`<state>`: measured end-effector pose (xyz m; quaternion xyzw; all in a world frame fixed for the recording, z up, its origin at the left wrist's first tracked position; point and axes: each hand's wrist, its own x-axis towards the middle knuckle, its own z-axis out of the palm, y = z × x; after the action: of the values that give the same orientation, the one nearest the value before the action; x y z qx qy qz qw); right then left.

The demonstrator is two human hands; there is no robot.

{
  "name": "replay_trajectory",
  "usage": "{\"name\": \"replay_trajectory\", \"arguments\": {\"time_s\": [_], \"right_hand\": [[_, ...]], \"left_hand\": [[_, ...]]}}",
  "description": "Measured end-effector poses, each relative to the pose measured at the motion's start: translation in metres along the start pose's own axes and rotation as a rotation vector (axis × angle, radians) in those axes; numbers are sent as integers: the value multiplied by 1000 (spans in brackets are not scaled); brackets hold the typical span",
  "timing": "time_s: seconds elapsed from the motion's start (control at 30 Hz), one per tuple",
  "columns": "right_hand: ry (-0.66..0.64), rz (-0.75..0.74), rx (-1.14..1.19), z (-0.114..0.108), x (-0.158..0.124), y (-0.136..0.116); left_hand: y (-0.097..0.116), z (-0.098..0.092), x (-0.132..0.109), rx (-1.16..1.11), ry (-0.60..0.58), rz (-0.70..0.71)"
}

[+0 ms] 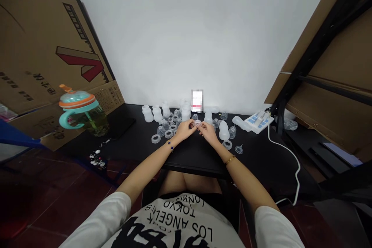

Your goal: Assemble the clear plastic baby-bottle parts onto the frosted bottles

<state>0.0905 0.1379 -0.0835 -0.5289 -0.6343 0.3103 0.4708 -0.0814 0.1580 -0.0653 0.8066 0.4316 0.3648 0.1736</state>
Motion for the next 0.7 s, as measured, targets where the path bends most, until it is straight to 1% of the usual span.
{"name": "replay_trajectory", "arguments": {"time_s": [0.2, 0.53, 0.7], "right_hand": [[-9, -24, -20, 0, 0, -1], [19, -58, -65, -2, 1, 4], [14, -79, -78, -3, 0, 3]], "left_hand": [[-3, 1, 1, -19, 4, 8], [-2, 1, 0, -11, -3, -11], [-1, 0, 0, -12, 0, 7]]}}
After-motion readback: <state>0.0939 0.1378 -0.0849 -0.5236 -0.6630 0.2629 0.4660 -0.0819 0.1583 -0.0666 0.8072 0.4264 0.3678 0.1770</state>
